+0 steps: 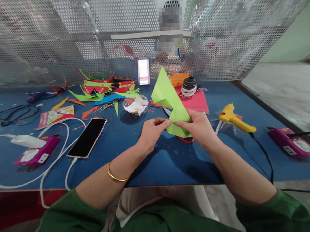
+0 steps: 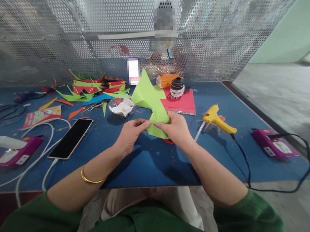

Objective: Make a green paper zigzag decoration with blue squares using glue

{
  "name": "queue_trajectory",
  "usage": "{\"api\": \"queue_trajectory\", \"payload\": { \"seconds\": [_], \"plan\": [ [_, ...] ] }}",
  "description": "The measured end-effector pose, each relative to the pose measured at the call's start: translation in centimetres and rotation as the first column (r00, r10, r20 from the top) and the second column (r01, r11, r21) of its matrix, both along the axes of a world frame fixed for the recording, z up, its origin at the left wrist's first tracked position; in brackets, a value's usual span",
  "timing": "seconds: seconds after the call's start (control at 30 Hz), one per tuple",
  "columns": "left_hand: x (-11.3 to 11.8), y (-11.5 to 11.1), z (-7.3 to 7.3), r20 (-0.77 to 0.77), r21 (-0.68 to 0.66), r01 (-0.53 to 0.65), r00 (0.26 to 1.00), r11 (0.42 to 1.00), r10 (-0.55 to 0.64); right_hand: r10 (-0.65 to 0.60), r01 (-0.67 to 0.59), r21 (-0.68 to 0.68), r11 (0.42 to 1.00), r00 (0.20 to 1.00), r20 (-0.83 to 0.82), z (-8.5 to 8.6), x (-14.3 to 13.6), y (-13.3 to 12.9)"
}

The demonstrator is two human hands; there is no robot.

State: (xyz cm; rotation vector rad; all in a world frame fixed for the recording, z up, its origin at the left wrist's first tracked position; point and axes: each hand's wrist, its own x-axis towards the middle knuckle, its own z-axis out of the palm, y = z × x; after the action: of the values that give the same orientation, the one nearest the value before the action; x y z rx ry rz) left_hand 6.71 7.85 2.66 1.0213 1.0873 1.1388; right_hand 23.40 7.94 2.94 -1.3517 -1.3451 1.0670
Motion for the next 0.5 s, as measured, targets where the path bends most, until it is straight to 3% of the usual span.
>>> {"api": "queue_trajectory", "payload": {
  "seconds": [0.3,0.5],
  "plan": [
    [-0.07,0.17,-0.33,-0.115,0.068,-0.036,0.992,0.997,0.043,0.039,-0.039,-0.012,0.999,0.998,-0.057,0.34,0.08,0.03],
    [-0.24,0.22,-0.31,-0.136,0.092,0.008,0.991,0.996,0.005,-0.043,0.039,-0.031,0.999,0.99,-0.133,0.26,0.03,0.3]
  ]
}}
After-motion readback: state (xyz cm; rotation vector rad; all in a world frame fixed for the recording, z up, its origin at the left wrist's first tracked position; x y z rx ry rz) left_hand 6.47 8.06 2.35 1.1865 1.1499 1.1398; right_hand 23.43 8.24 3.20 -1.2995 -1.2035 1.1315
